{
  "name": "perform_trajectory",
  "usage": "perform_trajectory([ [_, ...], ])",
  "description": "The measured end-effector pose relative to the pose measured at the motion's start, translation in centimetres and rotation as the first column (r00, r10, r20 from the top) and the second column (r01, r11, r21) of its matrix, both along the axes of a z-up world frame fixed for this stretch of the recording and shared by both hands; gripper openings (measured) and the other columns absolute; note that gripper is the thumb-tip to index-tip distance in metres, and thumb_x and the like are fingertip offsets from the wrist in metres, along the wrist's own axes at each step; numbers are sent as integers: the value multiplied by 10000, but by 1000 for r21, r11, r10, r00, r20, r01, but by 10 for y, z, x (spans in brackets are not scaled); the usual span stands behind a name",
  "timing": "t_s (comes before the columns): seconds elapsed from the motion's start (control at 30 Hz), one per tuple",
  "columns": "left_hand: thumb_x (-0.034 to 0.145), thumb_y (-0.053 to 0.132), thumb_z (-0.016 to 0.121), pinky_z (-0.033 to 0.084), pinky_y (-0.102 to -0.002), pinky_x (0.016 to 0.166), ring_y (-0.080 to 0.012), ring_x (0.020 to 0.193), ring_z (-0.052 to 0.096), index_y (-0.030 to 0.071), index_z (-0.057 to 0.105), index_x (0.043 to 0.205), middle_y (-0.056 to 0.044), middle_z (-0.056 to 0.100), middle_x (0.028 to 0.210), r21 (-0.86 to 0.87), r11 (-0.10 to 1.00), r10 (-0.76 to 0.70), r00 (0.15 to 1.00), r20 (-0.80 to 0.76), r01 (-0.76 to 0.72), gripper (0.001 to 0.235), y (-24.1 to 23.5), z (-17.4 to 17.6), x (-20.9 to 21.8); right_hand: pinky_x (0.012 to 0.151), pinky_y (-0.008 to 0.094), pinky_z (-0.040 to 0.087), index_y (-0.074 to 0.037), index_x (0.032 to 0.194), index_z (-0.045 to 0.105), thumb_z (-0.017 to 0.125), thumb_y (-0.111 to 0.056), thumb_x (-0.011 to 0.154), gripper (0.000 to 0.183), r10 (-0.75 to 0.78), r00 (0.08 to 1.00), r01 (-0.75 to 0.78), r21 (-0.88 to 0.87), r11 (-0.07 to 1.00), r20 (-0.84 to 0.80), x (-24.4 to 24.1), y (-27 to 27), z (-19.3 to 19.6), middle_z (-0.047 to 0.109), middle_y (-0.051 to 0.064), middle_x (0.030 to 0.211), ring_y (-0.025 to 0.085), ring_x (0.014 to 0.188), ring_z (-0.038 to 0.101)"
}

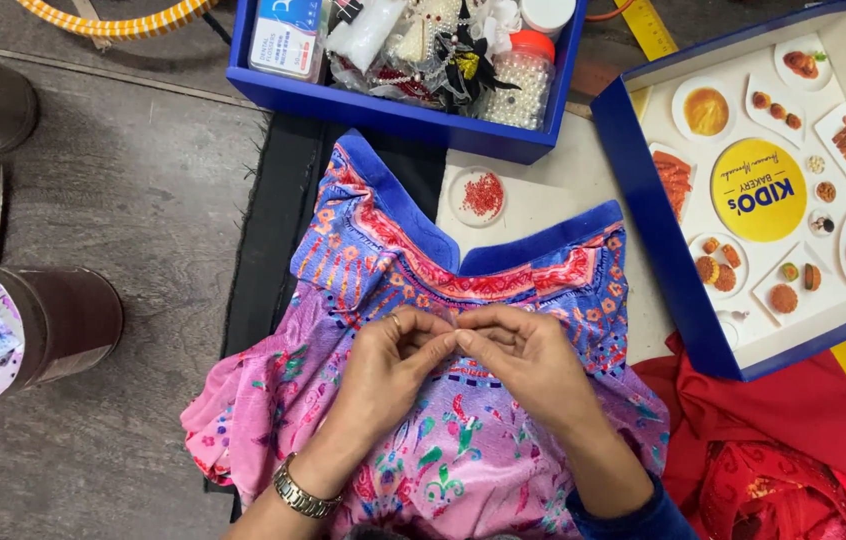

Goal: The person selects red beads from a container, pours them into a small dish, and applies them to the neckline of a colorful garment. They then place the beads into a small plastic bag and seal it.

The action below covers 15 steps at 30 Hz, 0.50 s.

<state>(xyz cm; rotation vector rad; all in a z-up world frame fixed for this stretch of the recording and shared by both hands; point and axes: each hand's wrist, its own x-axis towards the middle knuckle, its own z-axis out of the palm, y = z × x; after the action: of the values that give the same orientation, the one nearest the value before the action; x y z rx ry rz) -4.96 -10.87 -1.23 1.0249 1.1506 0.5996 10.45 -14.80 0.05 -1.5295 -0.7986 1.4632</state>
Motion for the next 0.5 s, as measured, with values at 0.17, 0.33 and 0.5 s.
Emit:
perform_trajectory([
  [0.17, 822, 66, 716, 541, -267, 577, -175, 657, 641, -19, 736, 867, -145, 660, 690, 57, 997, -48, 999, 0, 48, 98, -1, 3, -3, 766, 301, 608, 92, 1012, 717, 705, 35, 786, 233, -3, 1000, 4, 24, 1000, -15, 2, -2, -9, 732, 187, 965, 172, 831, 716],
  [0.33, 852, 108, 676, 524, -367, 612, -292, 682, 653, 18, 721, 874, -164, 644, 717, 229, 960, -143, 984, -104, 164, 103, 4, 12, -8, 752, 320, 615, 104, 1005, 719, 701, 39, 788, 227, -14, 1000, 14, 24, 1000, -19, 0, 1, -1, 728, 208, 960, 203, 821, 723],
  [0.5, 915, 168, 548, 433, -332, 587, -159, 626, 572, 106, 546, 802, -7, 630, 735, 272, 922, -223, 951, -213, 277, 128, 4, 13, -6, 708, 239, 609, 51, 913, 731, 668, 24, 814, 120, -84, 995, 91, -108, 990, 62, 1, 1, -4, 752, 128, 764, 148, 691, 716],
])
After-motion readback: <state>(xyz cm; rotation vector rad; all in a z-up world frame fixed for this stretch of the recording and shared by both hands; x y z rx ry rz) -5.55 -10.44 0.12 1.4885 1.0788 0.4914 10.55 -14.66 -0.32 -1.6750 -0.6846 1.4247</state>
